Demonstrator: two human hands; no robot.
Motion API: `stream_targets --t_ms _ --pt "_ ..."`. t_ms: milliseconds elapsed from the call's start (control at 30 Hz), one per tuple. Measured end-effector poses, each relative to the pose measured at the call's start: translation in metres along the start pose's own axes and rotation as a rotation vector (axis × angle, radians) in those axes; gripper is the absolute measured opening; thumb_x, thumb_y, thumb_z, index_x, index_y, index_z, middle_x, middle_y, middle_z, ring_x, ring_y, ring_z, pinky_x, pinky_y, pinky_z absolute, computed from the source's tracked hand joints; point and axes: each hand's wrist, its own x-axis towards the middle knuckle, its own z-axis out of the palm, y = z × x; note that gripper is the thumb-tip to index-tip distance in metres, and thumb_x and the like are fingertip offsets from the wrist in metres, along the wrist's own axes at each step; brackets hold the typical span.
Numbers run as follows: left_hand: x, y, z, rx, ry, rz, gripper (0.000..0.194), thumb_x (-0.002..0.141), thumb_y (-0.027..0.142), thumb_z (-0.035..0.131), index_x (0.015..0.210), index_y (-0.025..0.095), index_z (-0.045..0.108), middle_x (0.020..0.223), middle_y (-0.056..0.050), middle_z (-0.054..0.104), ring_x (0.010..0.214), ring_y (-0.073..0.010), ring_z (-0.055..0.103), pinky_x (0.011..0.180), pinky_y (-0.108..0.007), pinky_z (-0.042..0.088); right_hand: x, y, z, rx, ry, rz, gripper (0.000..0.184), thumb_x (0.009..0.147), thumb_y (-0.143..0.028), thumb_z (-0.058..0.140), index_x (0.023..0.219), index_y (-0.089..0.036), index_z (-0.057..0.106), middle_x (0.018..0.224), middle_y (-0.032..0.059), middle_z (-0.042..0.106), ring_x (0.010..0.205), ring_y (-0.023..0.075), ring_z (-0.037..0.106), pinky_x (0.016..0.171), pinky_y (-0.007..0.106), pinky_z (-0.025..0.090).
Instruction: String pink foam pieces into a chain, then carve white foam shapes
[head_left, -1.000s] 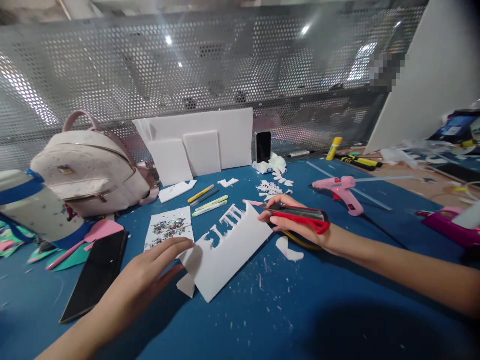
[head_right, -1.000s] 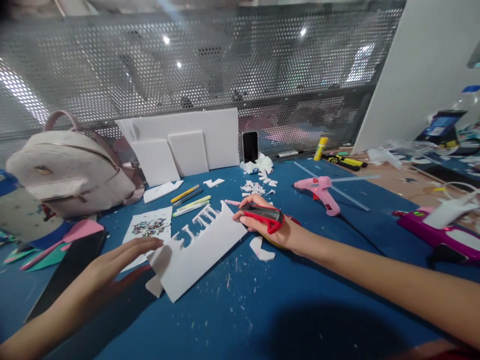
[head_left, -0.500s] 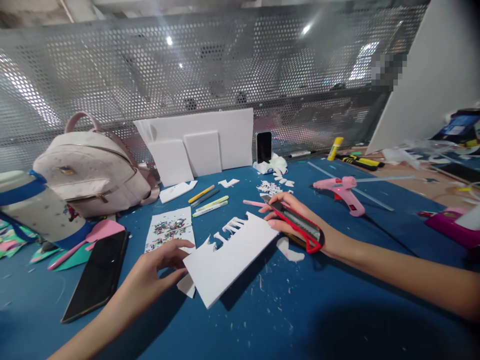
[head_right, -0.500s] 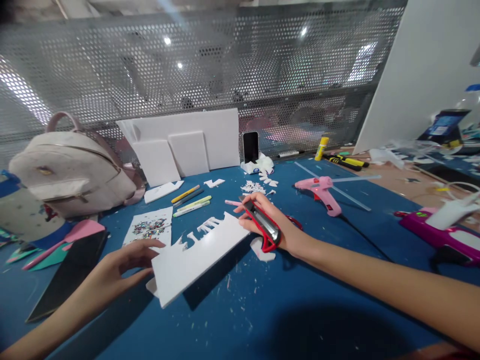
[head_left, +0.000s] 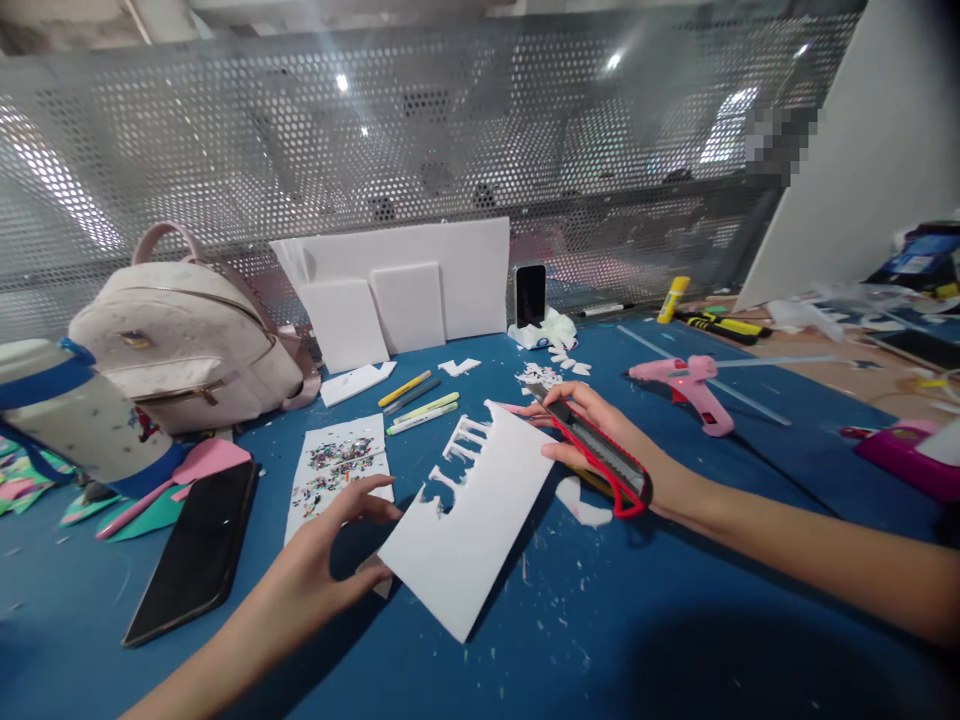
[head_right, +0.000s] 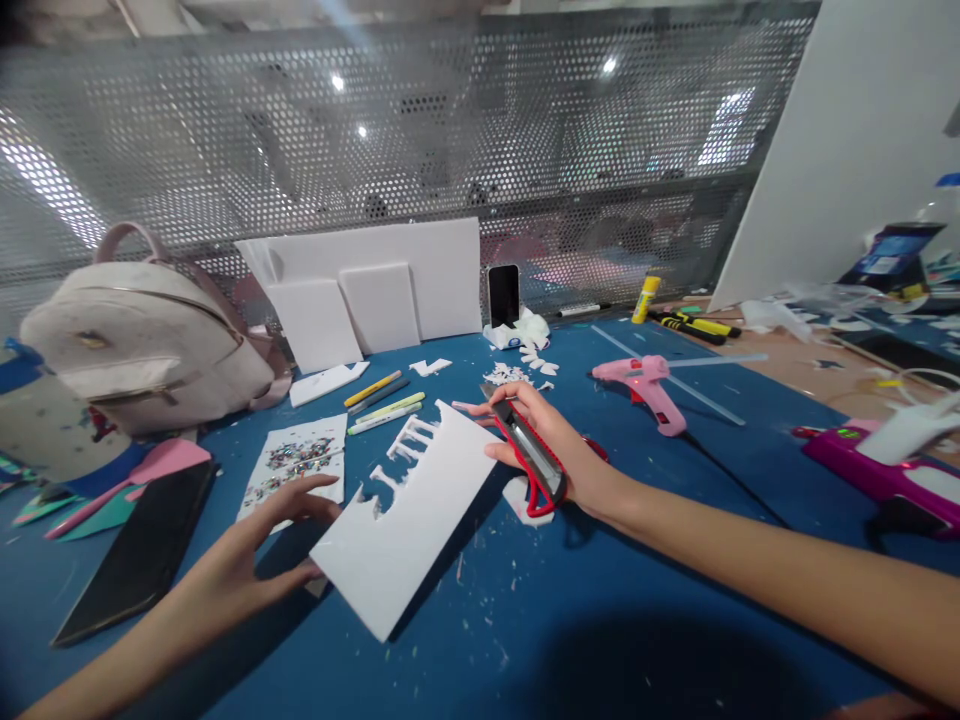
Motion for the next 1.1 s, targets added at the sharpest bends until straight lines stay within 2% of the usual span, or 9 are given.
stream_targets --t_ms 133,200,333,467,667,767,833,967,1100 --pt "-0.01 -0.009 0.011 0.165 -0.042 0.026 0.098 0.075 0.022 0.077 0.154 0.038 0.02 0.126 -0.007 0.062 0.119 -0.0293 0.058 0.107 -0.052 0.042 0.0 0.002 -0.001 0.001 0.014 0.004 0.047 0.08 -0.033 0.08 0.11 -0.026 0.045 0.127 0.0125 0.065 0.12 0.0298 0.063 0.107 0.054 0.045" --pt "-0.014 -0.009 0.014 0.229 -0.051 0.035 0.105 0.075 0.022 0.077 0.156 0.041 0.013 0.127 -0.007 0.06 0.117 -0.0296 0.058 0.105 -0.053 0.044 0.0 0.001 -0.001 0.011 0.003 0.013 0.046 0.079 -0.034 0.08 0.109 -0.026 0.044 0.127 0.0126 0.066 0.12 0.0292 0.063 0.107 0.054 0.045" --pt "-0.015 -0.007 0.013 0.289 -0.05 0.044 0.093 0.083 0.022 0.065 0.157 0.039 0.011 0.119 -0.006 0.062 0.106 -0.0259 0.061 0.097 -0.047 0.051 -0.002 -0.003 -0.001 -0.015 0.005 0.058 0.043 0.079 -0.034 0.079 0.105 -0.025 0.046 0.121 0.0116 0.069 0.12 0.0296 0.063 0.105 0.05 0.046" --pt "-0.018 -0.013 0.006 0.335 -0.001 0.066 0.085 0.086 0.021 0.059 0.156 0.036 0.014 0.113 -0.005 0.064 0.101 -0.0232 0.063 0.093 -0.041 0.053 -0.007 -0.006 -0.003 0.0 -0.003 0.151 0.04 0.081 -0.039 0.076 0.105 -0.024 0.048 0.117 0.0107 0.069 0.111 0.0283 0.067 0.094 0.044 0.052" --pt "-0.031 -0.02 -0.006 0.417 0.034 0.058 0.08 0.089 0.022 0.054 0.156 0.034 0.014 0.111 -0.006 0.065 0.095 -0.023 0.064 0.091 -0.041 0.053 -0.013 -0.012 -0.002 0.015 -0.064 0.213 0.037 0.082 -0.04 0.073 0.103 -0.023 0.048 0.114 0.0092 0.069 0.093 0.0228 0.069 0.077 0.037 0.054" --pt "-0.034 -0.019 -0.005 0.441 0.031 0.05 0.078 0.09 0.027 0.057 0.156 0.033 0.015 0.115 -0.007 0.065 0.104 -0.0251 0.064 0.095 -0.043 0.052 -0.013 -0.017 0.002 -0.011 -0.088 0.224 0.035 0.082 -0.039 0.071 0.102 -0.023 0.047 0.115 0.0094 0.069 0.086 0.021 0.068 0.07 0.036 0.055" --pt "-0.033 -0.019 -0.003 0.46 0.028 0.067 0.079 0.09 0.029 0.06 0.155 0.034 0.016 0.118 -0.006 0.065 0.108 -0.0251 0.063 0.097 -0.042 0.052 -0.012 -0.018 0.004 -0.02 -0.099 0.227 0.034 0.082 -0.039 0.07 0.102 -0.023 0.046 0.116 0.0099 0.068 0.082 0.0194 0.067 0.065 0.035 0.054" --pt "-0.033 -0.021 -0.002 0.531 0.042 0.126 0.078 0.09 0.027 0.058 0.156 0.033 0.017 0.112 -0.005 0.067 0.099 -0.0225 0.067 0.09 -0.035 0.055 -0.012 -0.015 0.01 -0.006 -0.137 0.235 0.038 0.079 -0.035 0.071 0.102 -0.024 0.044 0.117 0.0103 0.068 0.065 0.0137 0.061 0.055 0.031 0.051" --pt "-0.041 -0.024 -0.008 0.678 0.104 0.087 0.079 0.089 0.031 0.059 0.158 0.029 0.02 0.113 -0.007 0.07 0.098 -0.0262 0.069 0.086 -0.038 0.056 -0.017 -0.015 0.017 0.021 -0.157 0.284 0.039 0.079 -0.028 0.07 0.105 -0.025 0.041 0.119 0.0093 0.066 0.052 0.007 0.053 0.047 0.026 0.045"
